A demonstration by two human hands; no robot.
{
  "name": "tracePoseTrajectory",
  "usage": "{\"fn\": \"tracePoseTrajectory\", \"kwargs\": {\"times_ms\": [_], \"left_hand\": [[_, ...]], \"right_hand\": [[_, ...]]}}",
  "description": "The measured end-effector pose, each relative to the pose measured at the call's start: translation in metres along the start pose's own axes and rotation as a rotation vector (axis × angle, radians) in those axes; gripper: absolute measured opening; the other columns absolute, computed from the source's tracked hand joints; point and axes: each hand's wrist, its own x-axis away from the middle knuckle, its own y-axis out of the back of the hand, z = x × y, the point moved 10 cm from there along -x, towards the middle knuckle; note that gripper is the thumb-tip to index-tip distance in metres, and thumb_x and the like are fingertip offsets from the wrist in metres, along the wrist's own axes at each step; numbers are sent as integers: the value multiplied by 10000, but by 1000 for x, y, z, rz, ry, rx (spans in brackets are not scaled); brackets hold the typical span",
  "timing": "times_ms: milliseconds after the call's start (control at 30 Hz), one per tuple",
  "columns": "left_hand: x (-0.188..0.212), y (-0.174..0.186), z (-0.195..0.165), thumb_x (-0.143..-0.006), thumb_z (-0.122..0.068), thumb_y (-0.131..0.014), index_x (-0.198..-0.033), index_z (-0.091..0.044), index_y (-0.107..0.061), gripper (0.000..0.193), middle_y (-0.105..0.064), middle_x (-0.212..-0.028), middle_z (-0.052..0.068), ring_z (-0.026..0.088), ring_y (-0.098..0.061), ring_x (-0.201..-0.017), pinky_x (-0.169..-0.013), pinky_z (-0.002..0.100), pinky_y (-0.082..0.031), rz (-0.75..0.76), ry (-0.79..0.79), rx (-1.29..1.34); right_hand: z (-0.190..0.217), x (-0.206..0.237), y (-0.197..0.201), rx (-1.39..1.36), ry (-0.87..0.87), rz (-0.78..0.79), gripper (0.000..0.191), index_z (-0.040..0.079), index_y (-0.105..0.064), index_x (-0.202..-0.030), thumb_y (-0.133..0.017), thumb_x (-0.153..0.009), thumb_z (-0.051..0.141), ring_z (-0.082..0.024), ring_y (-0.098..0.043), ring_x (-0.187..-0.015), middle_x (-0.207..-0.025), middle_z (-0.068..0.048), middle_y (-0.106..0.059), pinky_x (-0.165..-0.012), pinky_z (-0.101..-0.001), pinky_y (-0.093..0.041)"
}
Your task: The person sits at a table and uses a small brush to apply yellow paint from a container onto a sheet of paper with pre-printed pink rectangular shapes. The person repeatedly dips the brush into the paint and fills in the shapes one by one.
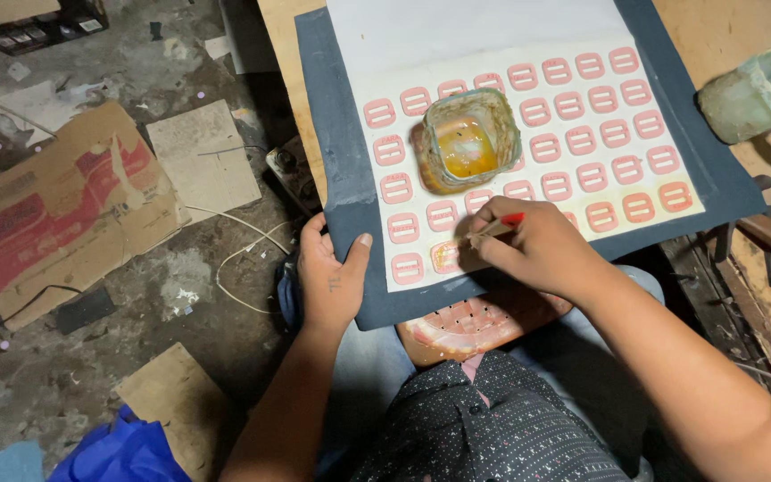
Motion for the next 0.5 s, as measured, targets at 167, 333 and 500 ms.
{"fn": "tracePoseTrajectory", "kwargs": {"times_ms": [167,333,500], "left_hand": [[0,-1,-1,-921,-25,-669,-1376,103,-381,553,-719,-1215,219,195,-705,-1088,-938,305,-555,7,-46,44],[-1,1,4,-910,-29,-679,-1378,100,-382,569,-726,-1201,219,195,-708,-1073,-930,303,-552,-10,-27,15],[-2,0,5,-917,-28,-670,-1379,95,-373,563,-727,-1193,210,192,-711,-1067,-926,299,-559,-8,-35,24]], "right_hand": [[-9,7,-1,-26,-15,1,158,88,-719,-963,-705,-877,220,-175,-750,-756,-824,-59,-778,-713,-323,-571],[-9,10,-7,-8,-5,-100,184,64,-688,-995,-711,-895,216,-187,-726,-720,-841,-73,-756,-652,-329,-560],[3,19,-8,-104,140,-179,133,63,-671,-1009,-686,-930,169,-239,-736,-821,-931,-85,-752,-713,-335,-574]]}}
